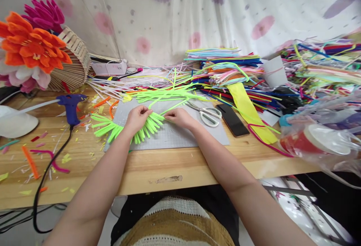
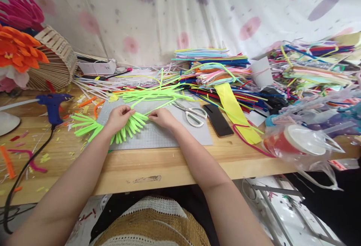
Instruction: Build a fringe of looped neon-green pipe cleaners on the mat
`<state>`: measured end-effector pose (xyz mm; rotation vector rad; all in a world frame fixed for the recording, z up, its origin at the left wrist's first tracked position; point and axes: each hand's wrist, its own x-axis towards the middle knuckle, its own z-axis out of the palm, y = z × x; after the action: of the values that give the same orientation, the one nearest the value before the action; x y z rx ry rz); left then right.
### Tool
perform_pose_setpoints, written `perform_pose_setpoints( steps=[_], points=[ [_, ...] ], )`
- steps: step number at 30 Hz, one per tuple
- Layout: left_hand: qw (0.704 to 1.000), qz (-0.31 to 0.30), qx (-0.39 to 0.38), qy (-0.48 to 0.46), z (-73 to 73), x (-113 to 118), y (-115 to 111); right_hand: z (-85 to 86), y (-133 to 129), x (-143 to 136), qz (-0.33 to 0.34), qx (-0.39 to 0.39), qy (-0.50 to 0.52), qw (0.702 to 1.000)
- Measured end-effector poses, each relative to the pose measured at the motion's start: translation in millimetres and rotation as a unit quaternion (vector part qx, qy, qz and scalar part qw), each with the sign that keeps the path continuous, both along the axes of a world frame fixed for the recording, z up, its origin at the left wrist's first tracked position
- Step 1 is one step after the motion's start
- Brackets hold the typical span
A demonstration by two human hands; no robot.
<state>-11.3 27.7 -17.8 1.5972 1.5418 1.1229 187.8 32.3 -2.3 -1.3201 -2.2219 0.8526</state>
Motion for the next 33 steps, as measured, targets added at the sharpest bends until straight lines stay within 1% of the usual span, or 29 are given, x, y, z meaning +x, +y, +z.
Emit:
perform_pose_setpoints(
  steps=[4, 12, 19, 23, 27, 29, 31, 33],
  points=[
    [1.000, 0.016, 0.023, 0.012, -0.5, -1, 0, 1.1, 0, -3, 0.004, 0.012, -0.012, 1.000],
    [0.999, 0.017, 0.041, 0.023, -0.6, -3, 2, 3.8, 2, -3, 0.022, -0.037, 0.000, 0.999],
    [0.998, 0.002, 0.047, 0.031, -0.4, -4, 2, -0.7, 6, -4, -0.008, -0.024, 0.016, 1.000],
    [0.997, 0.002, 0.053, 0.052, 2.7, 0, -1, 0.4, 5, -7, -0.059, -0.022, 0.002, 0.998],
    [0.994, 0.010, 0.070, 0.086, 10.6, 9, -9, 2.9, 4, -14, -0.147, -0.012, -0.050, 0.988],
    [0.992, 0.006, 0.084, 0.097, 14.0, 14, -13, 2.4, 4, -19, -0.192, -0.008, -0.059, 0.980],
    [0.989, -0.009, 0.106, 0.106, 16.1, 17, -16, 1.0, 6, -22, -0.225, -0.035, -0.038, 0.973],
    [0.985, -0.024, 0.126, 0.114, 16.7, 19, -18, -0.3, 8, -23, -0.238, -0.105, 0.020, 0.965]
  ],
)
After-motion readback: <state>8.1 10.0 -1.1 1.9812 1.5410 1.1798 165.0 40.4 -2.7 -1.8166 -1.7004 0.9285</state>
